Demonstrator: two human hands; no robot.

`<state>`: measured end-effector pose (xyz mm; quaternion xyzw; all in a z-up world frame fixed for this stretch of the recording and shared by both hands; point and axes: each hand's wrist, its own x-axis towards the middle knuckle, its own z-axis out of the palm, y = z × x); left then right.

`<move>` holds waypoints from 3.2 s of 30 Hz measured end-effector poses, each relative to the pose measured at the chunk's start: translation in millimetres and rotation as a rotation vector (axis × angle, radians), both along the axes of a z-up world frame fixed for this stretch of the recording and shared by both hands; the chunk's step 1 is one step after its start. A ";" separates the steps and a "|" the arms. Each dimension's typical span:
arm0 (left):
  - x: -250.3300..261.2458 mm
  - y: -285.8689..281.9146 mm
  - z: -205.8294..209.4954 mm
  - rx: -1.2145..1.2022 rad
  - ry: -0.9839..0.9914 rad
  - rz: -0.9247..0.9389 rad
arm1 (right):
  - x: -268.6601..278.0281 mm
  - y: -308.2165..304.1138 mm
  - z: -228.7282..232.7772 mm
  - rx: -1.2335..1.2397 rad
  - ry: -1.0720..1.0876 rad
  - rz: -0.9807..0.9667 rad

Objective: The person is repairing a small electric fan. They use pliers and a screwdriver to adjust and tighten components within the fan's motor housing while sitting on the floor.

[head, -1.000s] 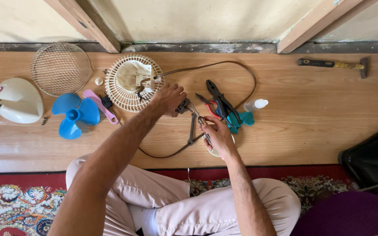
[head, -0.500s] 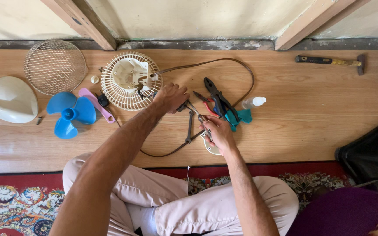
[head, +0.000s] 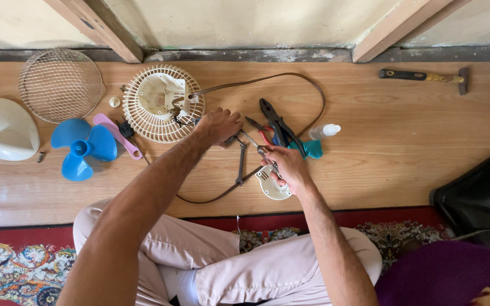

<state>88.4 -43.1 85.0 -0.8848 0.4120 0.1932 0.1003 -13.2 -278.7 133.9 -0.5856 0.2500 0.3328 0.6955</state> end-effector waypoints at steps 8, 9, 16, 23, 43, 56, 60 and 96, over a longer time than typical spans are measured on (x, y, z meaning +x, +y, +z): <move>-1.6 -2.1 -6.8 0.002 -0.041 0.020 | 6.0 -4.7 3.5 -0.044 -0.014 0.058; -2.3 -2.2 -7.8 -0.017 -0.058 0.024 | 5.7 -4.9 4.0 -0.044 -0.012 0.057; -0.3 -4.3 -12.3 0.035 -0.011 0.052 | 7.3 -5.8 1.1 -0.034 0.049 0.037; 4.1 -7.6 -10.9 0.046 0.081 0.068 | 14.4 -13.1 -16.6 0.299 0.212 -0.044; 16.8 -0.5 -6.6 -0.014 0.223 0.051 | 32.8 -1.9 11.4 -0.114 0.115 0.245; 20.3 2.8 -21.7 -0.011 0.206 -0.036 | 66.6 -12.0 21.3 -0.201 0.159 0.380; 21.5 4.3 -23.0 -0.027 0.204 -0.045 | 61.1 -11.0 21.3 -0.211 0.068 0.398; 30.3 12.4 -40.4 -0.159 0.208 -0.023 | 52.2 -17.2 -5.7 -0.119 0.071 0.297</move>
